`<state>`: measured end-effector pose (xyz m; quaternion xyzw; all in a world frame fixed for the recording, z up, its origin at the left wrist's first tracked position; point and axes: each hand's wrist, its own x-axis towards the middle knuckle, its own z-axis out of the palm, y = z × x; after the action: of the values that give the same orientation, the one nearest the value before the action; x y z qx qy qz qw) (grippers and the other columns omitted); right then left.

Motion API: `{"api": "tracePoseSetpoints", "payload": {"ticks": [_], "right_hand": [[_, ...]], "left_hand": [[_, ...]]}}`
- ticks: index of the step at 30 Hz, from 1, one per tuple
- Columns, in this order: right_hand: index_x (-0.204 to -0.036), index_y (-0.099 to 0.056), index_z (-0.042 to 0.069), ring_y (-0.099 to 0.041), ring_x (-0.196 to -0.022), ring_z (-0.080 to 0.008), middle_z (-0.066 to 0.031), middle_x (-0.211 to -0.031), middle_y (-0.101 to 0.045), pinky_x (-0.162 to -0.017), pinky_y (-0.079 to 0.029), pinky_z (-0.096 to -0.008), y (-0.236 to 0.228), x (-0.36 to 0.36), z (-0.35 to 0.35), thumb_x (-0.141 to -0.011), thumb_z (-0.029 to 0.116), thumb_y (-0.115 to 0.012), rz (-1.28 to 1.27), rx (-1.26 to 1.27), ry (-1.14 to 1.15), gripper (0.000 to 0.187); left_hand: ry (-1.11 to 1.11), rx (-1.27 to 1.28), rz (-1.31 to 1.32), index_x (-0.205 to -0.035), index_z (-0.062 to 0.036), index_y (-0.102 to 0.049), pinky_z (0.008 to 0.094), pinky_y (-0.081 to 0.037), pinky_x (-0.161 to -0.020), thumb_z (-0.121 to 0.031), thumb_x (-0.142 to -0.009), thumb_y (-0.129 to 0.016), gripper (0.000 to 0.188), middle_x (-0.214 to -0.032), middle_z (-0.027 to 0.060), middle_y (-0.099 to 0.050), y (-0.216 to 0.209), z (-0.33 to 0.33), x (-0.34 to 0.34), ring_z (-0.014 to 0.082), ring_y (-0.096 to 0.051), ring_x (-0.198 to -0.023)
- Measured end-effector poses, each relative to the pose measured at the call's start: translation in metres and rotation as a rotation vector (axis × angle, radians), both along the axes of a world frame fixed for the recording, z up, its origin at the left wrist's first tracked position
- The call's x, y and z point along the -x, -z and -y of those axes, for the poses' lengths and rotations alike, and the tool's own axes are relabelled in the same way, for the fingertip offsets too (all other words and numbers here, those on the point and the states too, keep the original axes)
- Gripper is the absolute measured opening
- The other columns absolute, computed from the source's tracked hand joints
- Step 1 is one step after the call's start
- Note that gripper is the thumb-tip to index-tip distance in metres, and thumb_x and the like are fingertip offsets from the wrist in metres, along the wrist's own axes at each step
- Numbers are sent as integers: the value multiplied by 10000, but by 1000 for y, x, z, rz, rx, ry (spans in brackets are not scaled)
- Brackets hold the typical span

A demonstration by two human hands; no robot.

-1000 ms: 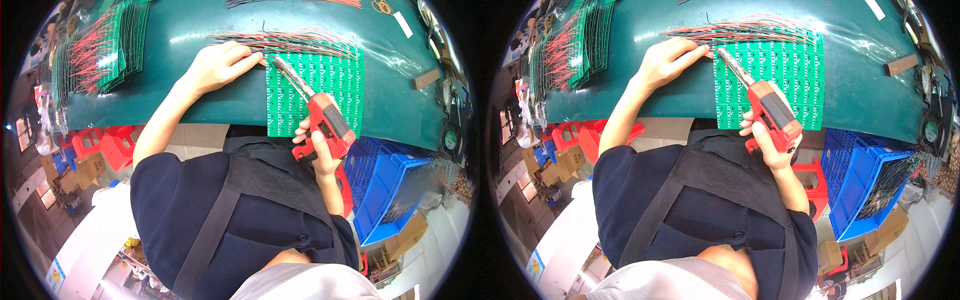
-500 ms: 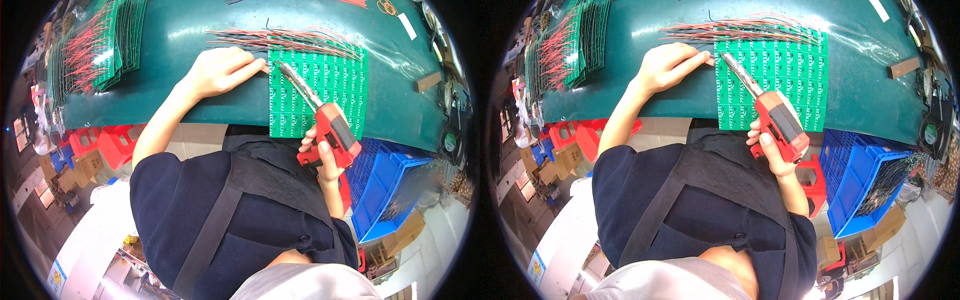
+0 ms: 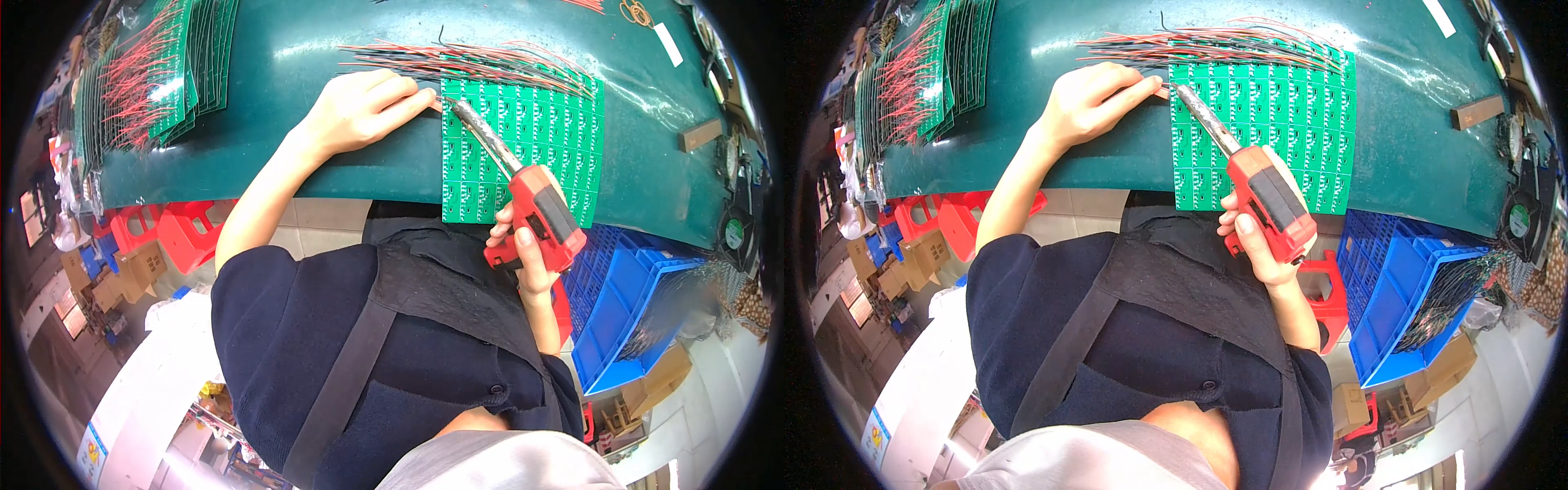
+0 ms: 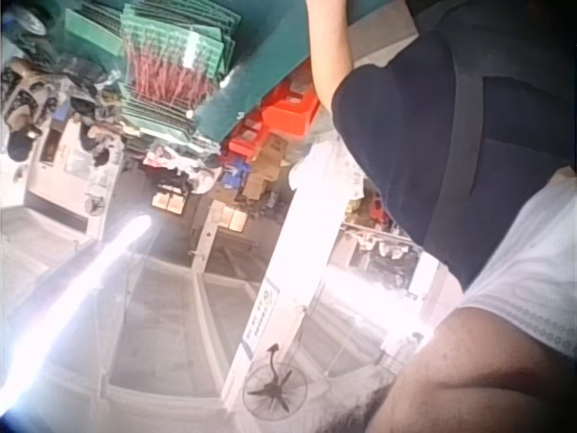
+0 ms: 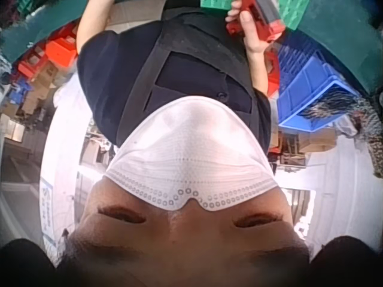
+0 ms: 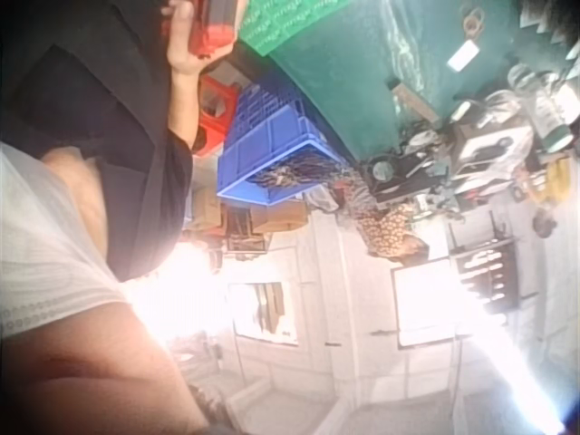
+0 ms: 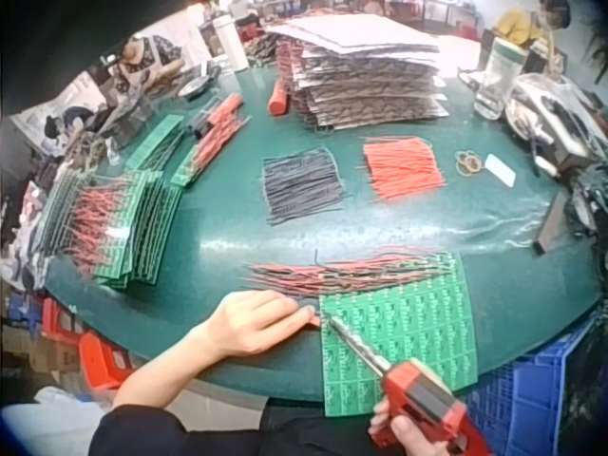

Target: Assembling electronic components by manually inserting and securing wires onto circuit boards using a handheld assembly tool.

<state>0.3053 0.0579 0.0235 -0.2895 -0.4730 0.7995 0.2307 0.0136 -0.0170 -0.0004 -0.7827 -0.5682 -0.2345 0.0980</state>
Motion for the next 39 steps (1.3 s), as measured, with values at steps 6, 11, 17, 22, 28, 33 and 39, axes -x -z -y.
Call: {"api": "tracePoseSetpoints", "payload": {"ticks": [6, 11, 17, 22, 28, 33, 39], "right_hand": [[-1267, -395, -55, -614, -728, -177, -146, -912, -588, -585, -558, -309, -3, 0, 0, -838, 170, -593, 125, -69, -58, 524], [-1252, -410, -65, -618, -732, -193, -152, -919, -590, -600, -558, -315, 0, 5, 4, -841, 167, -582, 46, -97, 17, 502], [-1150, -505, -57, -627, -763, -202, -155, -931, -602, -620, -558, -311, -3, -1, 0, -843, 159, -595, 96, -63, -38, 386], [-1088, -515, -81, -616, -717, -203, -163, -891, -592, -584, -549, -303, -5, 7, 3, -819, 260, -576, 105, -118, 85, 438], [-1104, -515, -84, -615, -729, -201, -161, -891, -593, -575, -543, -297, -3, 8, 2, -825, 245, -579, 64, -135, 75, 436], [-1163, -489, -69, -621, -752, -194, -150, -929, -600, -596, -547, -300, -7, 4, 0, -851, 189, -589, 100, -92, -7, 417], [-1116, -503, -93, -612, -703, -200, -164, -891, -595, -569, -538, -289, -4, 2, 0, -829, 229, -589, 75, -120, 83, 441]], "left_hand": [[8, 1, 7, -1030, -55, -648, 275, -531, -597, -76, -708, -643, 323, -836, 42, -628, 2, 2, 1, 188, -630, -695], [7, -5, -10, -1023, -74, -641, 265, -524, -599, -107, -706, -634, 319, -850, 28, -606, 3, 3, 1, 168, -617, -708], [10, -20, -30, -1022, -99, -634, 254, -517, -604, -133, -709, -621, 315, -868, 12, -584, 7, 1, 3, 148, -604, -722], [8, -12, -22, -1025, -102, -634, 254, -516, -601, -128, -717, -620, 310, -870, 12, -588, 6, 2, 3, 149, -605, -721], [3, -18, -17, -1012, -104, -640, 255, -516, -596, -123, -717, -625, 296, -868, 9, -593, 5, 2, 3, 146, -605, -713], [1, -8, -12, -1010, -107, -643, 257, -518, -601, -124, -723, -629, 288, -870, 11, -596, 6, 2, 3, 149, -613, -724], [4, -24, -14, -1007, -106, -647, 261, -522, -607, -118, -724, -632, 284, -871, 13, -608, 5, 0, 2, 161, -626, -747]]}}
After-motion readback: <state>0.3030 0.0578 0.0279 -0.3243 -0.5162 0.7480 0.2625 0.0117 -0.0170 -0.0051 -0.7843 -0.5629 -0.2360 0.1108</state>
